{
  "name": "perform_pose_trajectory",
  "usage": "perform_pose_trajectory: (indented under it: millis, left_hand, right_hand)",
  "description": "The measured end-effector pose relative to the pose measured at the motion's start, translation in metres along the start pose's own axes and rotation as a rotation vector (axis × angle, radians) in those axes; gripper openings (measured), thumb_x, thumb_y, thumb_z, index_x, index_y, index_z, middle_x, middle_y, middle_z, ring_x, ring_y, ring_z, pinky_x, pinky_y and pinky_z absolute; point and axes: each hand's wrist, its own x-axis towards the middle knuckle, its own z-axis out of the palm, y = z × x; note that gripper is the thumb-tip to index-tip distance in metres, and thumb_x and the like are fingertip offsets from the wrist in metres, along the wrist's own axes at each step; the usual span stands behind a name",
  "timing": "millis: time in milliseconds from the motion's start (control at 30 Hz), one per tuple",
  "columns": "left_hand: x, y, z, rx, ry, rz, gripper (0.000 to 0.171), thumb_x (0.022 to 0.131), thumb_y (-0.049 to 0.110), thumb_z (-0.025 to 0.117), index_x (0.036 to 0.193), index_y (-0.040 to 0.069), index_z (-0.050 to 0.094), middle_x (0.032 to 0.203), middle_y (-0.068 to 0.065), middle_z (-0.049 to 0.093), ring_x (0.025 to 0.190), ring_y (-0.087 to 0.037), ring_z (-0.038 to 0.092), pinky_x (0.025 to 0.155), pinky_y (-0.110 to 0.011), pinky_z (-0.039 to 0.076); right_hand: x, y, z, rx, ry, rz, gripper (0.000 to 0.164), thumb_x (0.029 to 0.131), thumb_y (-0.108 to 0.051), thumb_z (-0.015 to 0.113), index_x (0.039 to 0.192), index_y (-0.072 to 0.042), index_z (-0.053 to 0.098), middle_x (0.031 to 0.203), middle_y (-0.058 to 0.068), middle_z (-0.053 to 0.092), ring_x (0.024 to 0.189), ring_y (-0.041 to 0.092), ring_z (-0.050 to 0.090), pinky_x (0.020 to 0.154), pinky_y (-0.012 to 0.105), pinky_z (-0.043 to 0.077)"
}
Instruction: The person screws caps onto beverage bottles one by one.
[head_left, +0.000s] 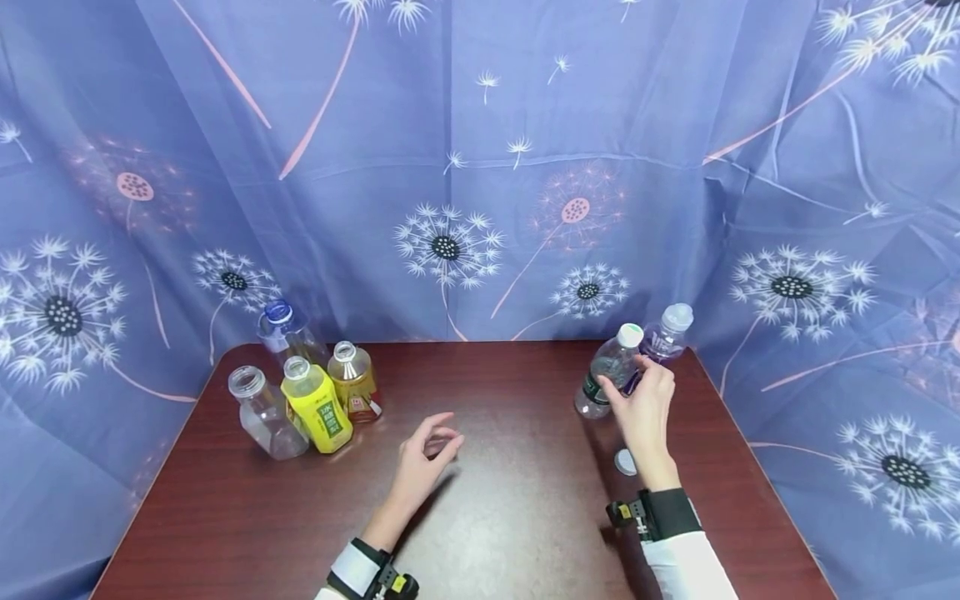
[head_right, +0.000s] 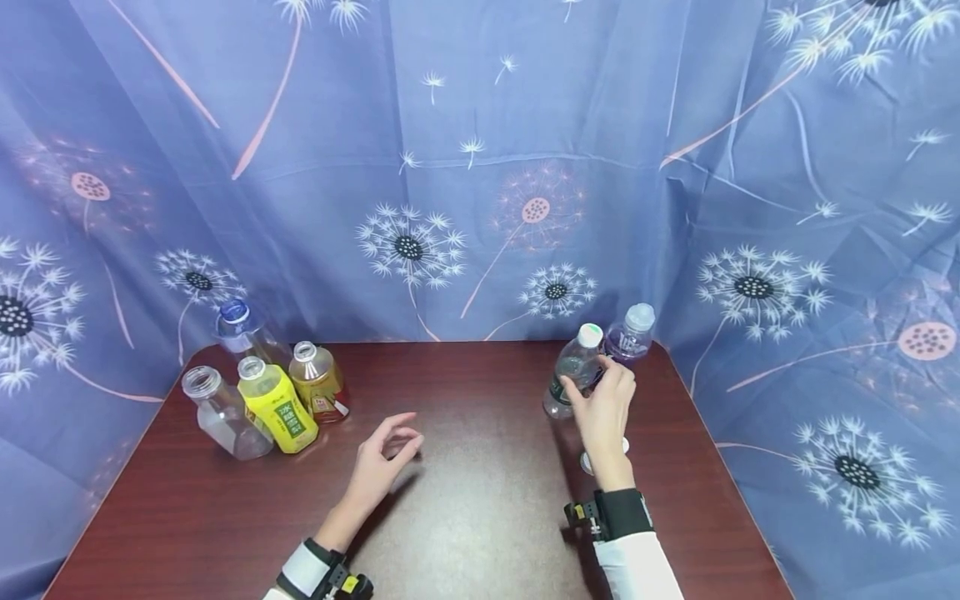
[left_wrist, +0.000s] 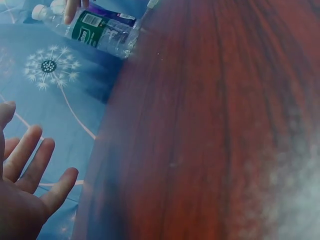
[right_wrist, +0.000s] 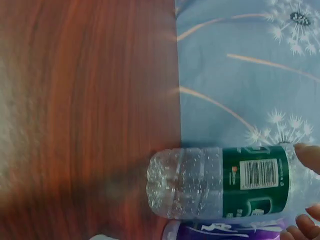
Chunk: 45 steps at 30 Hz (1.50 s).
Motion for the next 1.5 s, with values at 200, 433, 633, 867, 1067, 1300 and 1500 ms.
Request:
perform_pose_trajectory:
  millis: [200, 433, 633, 867, 1067, 1300, 1500]
  left_hand:
    - [-0.001, -0.003, -0.003, 0.011, -0.022, 0.014, 0.037, 0.094, 0.008, 0.078, 0.129, 0.005, 0.068, 0.095, -0.007, 0.077, 0.087, -0.027, 0.077, 0.086, -0.035, 0.064]
    - [-0.001, -0.004, -0.005, 0.020, -0.025, 0.024, 0.036, 0.094, 0.007, 0.077, 0.129, 0.003, 0.068, 0.094, -0.005, 0.077, 0.086, -0.022, 0.076, 0.087, -0.034, 0.063]
    - [0.000, -0.004, -0.005, 0.040, -0.032, 0.031, 0.033, 0.095, 0.009, 0.077, 0.126, 0.004, 0.069, 0.094, -0.007, 0.077, 0.087, -0.023, 0.077, 0.088, -0.038, 0.063]
    - [-0.002, -0.001, -0.005, 0.034, -0.042, 0.050, 0.027, 0.094, 0.005, 0.076, 0.121, 0.000, 0.071, 0.093, -0.007, 0.077, 0.086, -0.024, 0.076, 0.087, -0.039, 0.064]
    - [-0.004, 0.001, -0.005, 0.029, -0.025, 0.071, 0.026, 0.093, 0.002, 0.076, 0.119, 0.002, 0.072, 0.093, -0.009, 0.077, 0.085, -0.028, 0.076, 0.086, -0.041, 0.064]
    - [-0.005, 0.016, -0.004, 0.072, -0.003, 0.038, 0.023, 0.092, -0.002, 0.075, 0.115, -0.003, 0.072, 0.093, -0.011, 0.077, 0.085, -0.020, 0.074, 0.085, -0.041, 0.065]
    - [-0.007, 0.009, -0.005, 0.062, -0.024, 0.049, 0.024, 0.093, 0.003, 0.076, 0.117, 0.001, 0.073, 0.095, -0.009, 0.078, 0.086, -0.015, 0.074, 0.079, -0.032, 0.064]
  right_hand:
    - [0.008, 0.004, 0.000, 0.004, 0.015, 0.111, 0.066, 0.083, -0.008, 0.087, 0.131, 0.015, 0.048, 0.115, 0.036, 0.046, 0.107, 0.051, 0.044, 0.094, 0.059, 0.039]
    - [0.013, 0.010, 0.006, 0.034, 0.054, 0.188, 0.068, 0.086, -0.010, 0.085, 0.136, 0.011, 0.045, 0.123, 0.034, 0.046, 0.108, 0.047, 0.048, 0.096, 0.052, 0.044]
    - [0.014, 0.013, 0.008, 0.067, 0.071, 0.207, 0.071, 0.085, -0.011, 0.086, 0.139, 0.008, 0.043, 0.125, 0.033, 0.047, 0.108, 0.046, 0.049, 0.099, 0.050, 0.044]
    - [0.012, 0.012, 0.006, 0.096, 0.055, 0.212, 0.071, 0.084, -0.004, 0.084, 0.139, 0.012, 0.042, 0.124, 0.035, 0.048, 0.110, 0.047, 0.049, 0.099, 0.051, 0.043]
    - [0.009, 0.004, 0.000, 0.110, 0.075, 0.224, 0.071, 0.085, -0.005, 0.083, 0.140, 0.011, 0.042, 0.125, 0.033, 0.047, 0.113, 0.045, 0.046, 0.098, 0.049, 0.042]
    - [-0.016, -0.024, -0.002, 0.188, 0.208, 0.080, 0.053, 0.089, -0.002, 0.076, 0.135, 0.009, 0.052, 0.122, 0.033, 0.049, 0.109, 0.042, 0.050, 0.089, 0.026, 0.043]
    - [-0.047, -0.058, 0.011, 0.286, 0.077, -0.088, 0.044, 0.086, 0.005, 0.074, 0.128, 0.007, 0.059, 0.118, 0.027, 0.058, 0.103, 0.038, 0.055, 0.087, 0.021, 0.043]
